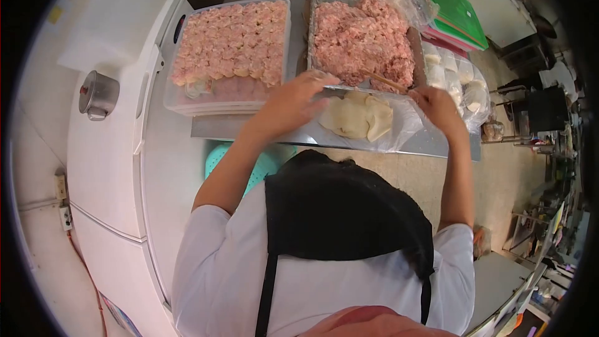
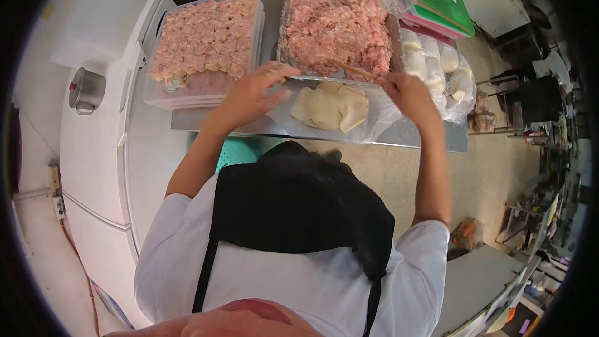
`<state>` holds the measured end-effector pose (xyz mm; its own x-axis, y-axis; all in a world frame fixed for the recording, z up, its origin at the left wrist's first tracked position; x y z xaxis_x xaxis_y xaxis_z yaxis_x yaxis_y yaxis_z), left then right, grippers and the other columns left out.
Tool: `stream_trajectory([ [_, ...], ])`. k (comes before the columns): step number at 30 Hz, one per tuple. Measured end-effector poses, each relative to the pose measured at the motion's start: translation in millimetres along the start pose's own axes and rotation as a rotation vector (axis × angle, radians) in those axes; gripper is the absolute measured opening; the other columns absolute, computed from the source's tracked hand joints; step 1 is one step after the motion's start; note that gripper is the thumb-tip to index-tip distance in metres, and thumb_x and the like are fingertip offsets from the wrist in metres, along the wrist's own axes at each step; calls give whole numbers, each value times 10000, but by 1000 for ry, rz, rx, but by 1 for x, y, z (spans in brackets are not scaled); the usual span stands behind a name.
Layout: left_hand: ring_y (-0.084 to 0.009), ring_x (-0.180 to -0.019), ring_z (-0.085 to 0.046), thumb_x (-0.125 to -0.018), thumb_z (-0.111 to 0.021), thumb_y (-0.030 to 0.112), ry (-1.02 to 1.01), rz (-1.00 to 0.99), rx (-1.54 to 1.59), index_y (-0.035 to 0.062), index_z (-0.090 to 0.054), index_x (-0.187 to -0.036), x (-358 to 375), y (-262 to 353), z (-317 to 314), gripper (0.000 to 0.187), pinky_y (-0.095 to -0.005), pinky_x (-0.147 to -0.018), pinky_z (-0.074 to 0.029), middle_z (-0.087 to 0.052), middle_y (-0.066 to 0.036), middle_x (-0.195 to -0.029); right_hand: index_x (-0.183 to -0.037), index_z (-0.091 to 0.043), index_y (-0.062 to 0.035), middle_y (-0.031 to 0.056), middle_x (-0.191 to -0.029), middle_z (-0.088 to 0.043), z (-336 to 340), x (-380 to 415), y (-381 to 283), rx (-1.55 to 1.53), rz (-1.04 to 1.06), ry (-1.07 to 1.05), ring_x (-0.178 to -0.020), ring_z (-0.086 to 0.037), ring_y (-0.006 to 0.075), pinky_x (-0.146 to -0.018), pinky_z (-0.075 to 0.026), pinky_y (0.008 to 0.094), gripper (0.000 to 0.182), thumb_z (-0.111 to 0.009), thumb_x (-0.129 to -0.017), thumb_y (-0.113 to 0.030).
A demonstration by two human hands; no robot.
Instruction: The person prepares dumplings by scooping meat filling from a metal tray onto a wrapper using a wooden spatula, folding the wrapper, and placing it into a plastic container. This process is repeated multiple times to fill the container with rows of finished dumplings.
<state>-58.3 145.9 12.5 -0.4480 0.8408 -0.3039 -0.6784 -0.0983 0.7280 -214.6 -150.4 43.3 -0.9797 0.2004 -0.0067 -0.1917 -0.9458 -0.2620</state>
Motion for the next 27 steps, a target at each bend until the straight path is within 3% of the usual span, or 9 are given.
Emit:
stream_trajectory([
  [1, -324, -1049, -563, -848, -613, 178, -65, 11, 9, 107, -572, -1205, -3, -3, -13, 366, -388, -898, -455, -570, -146, -1169, -801, -653, -23, 185, -767, -630, 7, -6, 6, 101, -18, -6, -770, -605, 379, -662, -461, 477, 295, -589, -867, -304],
  [4, -330, -1104, -537, -844, -617, 133, -213, 37, 37, 111, -574, -1203, -15, -10, -47, 363, -397, -942, -432, -545, -154, -1209, -791, -673, -43, 171, -741, -634, 28, -23, 13, 323, -102, -52, -767, -623, 353, -674, -475, 463, 276, -594, -855, -299],
  [6, -338, -1117, -526, -841, -619, 117, -256, 75, 68, 110, -578, -1196, -20, -13, -67, 357, -405, -960, -417, -553, -154, -1191, -743, -675, -47, 164, -717, -640, -5, -23, 42, 417, 66, 89, -740, -640, 326, -635, -497, 437, 240, -581, -832, -249],
  [8, -346, -1105, -524, -829, -623, 117, -209, -25, 73, 95, -579, -1181, -23, -25, -93, 355, -411, -956, -415, -554, -159, -1173, -703, -666, -46, 158, -690, -638, -46, -19, 63, 418, 248, 184, -700, -649, 313, -595, -504, 426, 235, -569, -822, -225],
  [13, -338, -1066, -530, -785, -649, 132, -221, -183, -10, 53, -598, -1114, -43, -22, -148, 342, -419, -931, -419, -558, -157, -1136, -633, -624, -67, 133, -614, -611, -7, -23, 36, 628, 206, -4, -577, -635, 305, -520, -501, 410, 203, -561, -793, -173],
  [16, -322, -1036, -535, -756, -666, 135, -301, -163, -92, 52, -618, -1071, -50, -11, -175, 329, -417, -919, -423, -568, -155, -1094, -649, -635, -61, 134, -629, -619, 3, -43, 50, 562, 238, 107, -594, -641, 303, -523, -503, 407, 208, -564, -796, -191],
  [21, -297, -1007, -536, -737, -672, 158, -252, -222, -383, 63, -637, -1046, -58, -20, -202, 326, -401, -930, -412, -588, -152, -1002, -711, -655, -55, 153, -689, -636, -50, -34, 54, 268, 346, -19, -662, -645, 325, -582, -506, 437, 252, -535, -856, -224],
  [26, -295, -1016, -551, -826, -596, 172, -262, -10, -168, 36, -640, -1062, -66, -12, -192, 276, -401, -925, -419, -621, -144, -1002, -788, -680, -88, 181, -745, -642, -48, -39, 84, -284, 210, -182, -717, -630, 365, -639, -503, 469, 297, -487, -914, -275],
  [27, -298, -1018, -556, -848, -577, 173, -242, 39, -124, 30, -640, -1066, -67, -9, -189, 268, -396, -921, -424, -628, -144, -1006, -795, -687, -103, 179, -755, -646, -43, -44, 92, -247, 221, -179, -722, -633, 359, -641, -504, 465, 289, -487, -912, -275],
])
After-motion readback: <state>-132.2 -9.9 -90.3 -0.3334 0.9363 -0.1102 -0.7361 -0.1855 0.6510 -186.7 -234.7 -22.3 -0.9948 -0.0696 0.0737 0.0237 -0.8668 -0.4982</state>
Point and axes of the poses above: each hand's wrist, its own x-axis away from the middle knuckle, its own z-axis out of the back of the hand, y = z × x, the point moved 1 cm from there along -x, towards the middle knuckle
